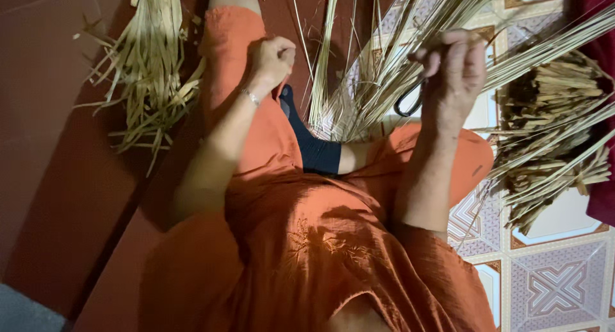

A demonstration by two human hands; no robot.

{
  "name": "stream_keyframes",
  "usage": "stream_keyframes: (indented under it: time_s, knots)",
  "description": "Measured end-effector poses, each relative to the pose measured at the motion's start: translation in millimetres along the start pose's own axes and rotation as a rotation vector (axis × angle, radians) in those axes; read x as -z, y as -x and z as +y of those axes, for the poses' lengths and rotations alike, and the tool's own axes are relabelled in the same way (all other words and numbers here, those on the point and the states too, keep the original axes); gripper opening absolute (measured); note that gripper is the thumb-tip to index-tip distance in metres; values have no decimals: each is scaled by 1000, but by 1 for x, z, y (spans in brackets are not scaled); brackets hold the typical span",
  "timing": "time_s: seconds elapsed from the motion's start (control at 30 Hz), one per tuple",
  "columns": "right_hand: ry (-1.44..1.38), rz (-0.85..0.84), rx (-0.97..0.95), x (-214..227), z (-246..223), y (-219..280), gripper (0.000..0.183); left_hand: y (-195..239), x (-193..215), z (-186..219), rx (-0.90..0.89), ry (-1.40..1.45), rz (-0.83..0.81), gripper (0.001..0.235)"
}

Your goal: The person sits on a tiled floor and weaves dried straw strips into a basket. They repeatedly separate, align, and interlace the straw strands by hand, occasionally using scissors to trim excess material. Bundles of straw and a partially completed basket are visible nearby.

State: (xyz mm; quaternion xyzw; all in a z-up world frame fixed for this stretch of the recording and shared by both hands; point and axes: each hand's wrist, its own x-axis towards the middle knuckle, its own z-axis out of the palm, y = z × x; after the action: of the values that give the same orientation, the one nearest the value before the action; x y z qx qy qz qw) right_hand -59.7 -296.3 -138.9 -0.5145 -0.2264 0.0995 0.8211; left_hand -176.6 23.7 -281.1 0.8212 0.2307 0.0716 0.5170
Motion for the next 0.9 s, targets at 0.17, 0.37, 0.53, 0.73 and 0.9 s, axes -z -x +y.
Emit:
stream_keyframes:
  time_s: [0.17, 0.37, 0.53, 0.73, 0.9]
  knots:
    - [-190, 167, -94, 26, 13, 11, 21, -29, -39, -25, 375, -46, -92, 20]
    - [-143, 163, -87, 43, 19, 19, 24, -56, -66, -66, -80, -109, 224, 9]
    - [-131, 179, -76, 44, 24, 18, 25, -49, -40, -41, -113, 285, 248, 8]
    - [-158, 198, -85, 47, 26, 19, 25, -35, 5, 25, -276, 521, 491, 4]
    - [-159, 189, -75, 46, 30, 19, 25, -25, 7, 57, -311, 624, 537, 4]
